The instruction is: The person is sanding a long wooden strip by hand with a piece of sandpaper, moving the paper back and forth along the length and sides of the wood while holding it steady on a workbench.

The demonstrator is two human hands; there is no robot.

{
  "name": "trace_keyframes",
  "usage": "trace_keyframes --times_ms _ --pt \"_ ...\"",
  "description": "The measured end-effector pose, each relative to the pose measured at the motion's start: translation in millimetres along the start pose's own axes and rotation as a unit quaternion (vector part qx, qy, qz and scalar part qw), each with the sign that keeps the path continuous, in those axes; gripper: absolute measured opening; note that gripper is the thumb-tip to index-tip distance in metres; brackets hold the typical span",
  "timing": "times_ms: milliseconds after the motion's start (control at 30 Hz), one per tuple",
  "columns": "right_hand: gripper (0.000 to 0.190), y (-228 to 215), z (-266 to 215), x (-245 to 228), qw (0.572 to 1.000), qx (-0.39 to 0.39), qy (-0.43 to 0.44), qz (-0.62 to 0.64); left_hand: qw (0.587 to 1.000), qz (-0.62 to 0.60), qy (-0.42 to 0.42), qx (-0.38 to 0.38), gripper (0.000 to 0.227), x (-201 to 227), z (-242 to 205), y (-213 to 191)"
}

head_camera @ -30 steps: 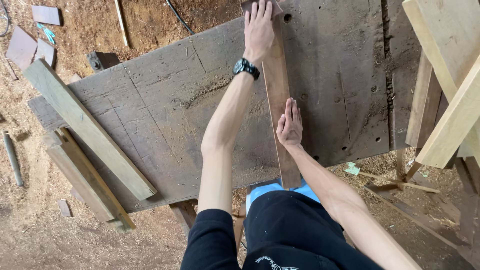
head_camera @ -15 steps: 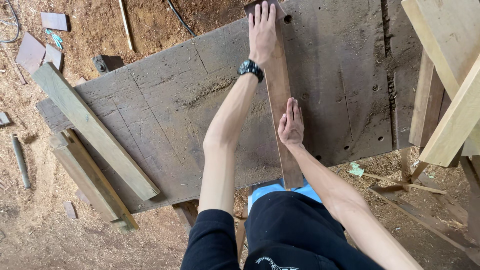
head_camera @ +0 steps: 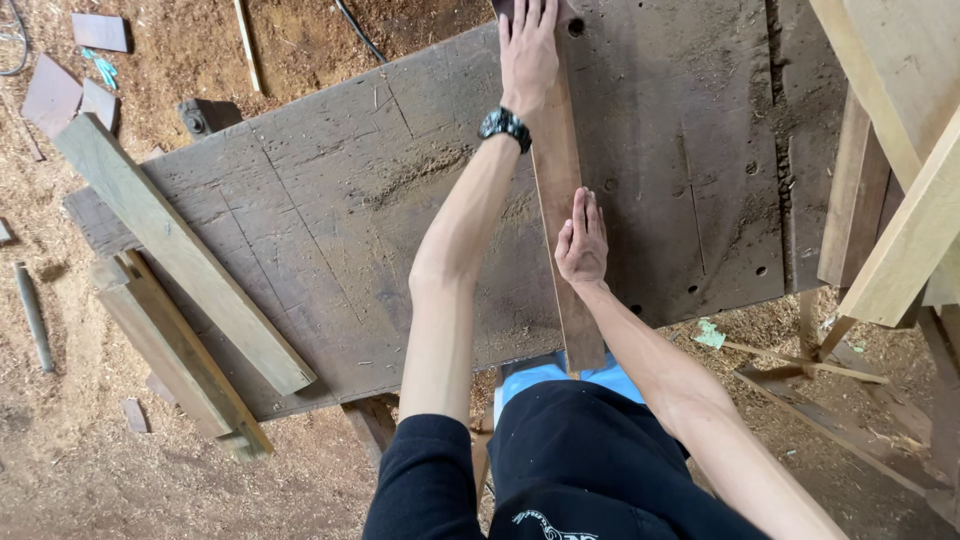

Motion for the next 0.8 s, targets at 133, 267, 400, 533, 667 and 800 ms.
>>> trace_keyframes --times_ms 133,267,400,533,667,800 --pt "0.059 -3.6 3.0 -3.3 1.0 0.001 0.001 0.002 0.997 0.035 0.063 0.006 0.07 -0.9 -45.8 -2.0" --pt "0.059 -3.3 2.1 -2.7 1.0 0.0 0.006 0.006 0.996 0.042 0.073 0.029 0.07 -6.5 -34.2 0.6" --pt "0.059 0.7 2.6 0.8 1.0 -0.003 0.011 0.009 0.999 0.021 0.027 0.004 0.065 -5.6 20.2 6.0" --pt "0.059 1.2 0.2 0.5 1.0 -0.003 0.011 0.01 0.995 0.043 0.016 -0.086 0.056 -9.7 19.0 8.8" --pt "0.06 -2.7 2.6 -0.9 1.0 -0.006 0.01 0.005 0.988 0.12 0.097 0.0 0.071 -11.8 -18.8 3.7" --pt "0.06 -0.6 2.1 -0.2 1.0 -0.007 0.011 0.009 0.99 0.086 0.109 0.007 0.071 -15.4 -17.7 -4.1"
Point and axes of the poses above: each hand's wrist, its own z-axis towards the middle knuckle, its own y-axis out of the palm, x = y × z, the point moved 2 cm from there along z, towards the middle knuckle, and after that the axes turned 2 degrees about -x, right-handed, at the moved point
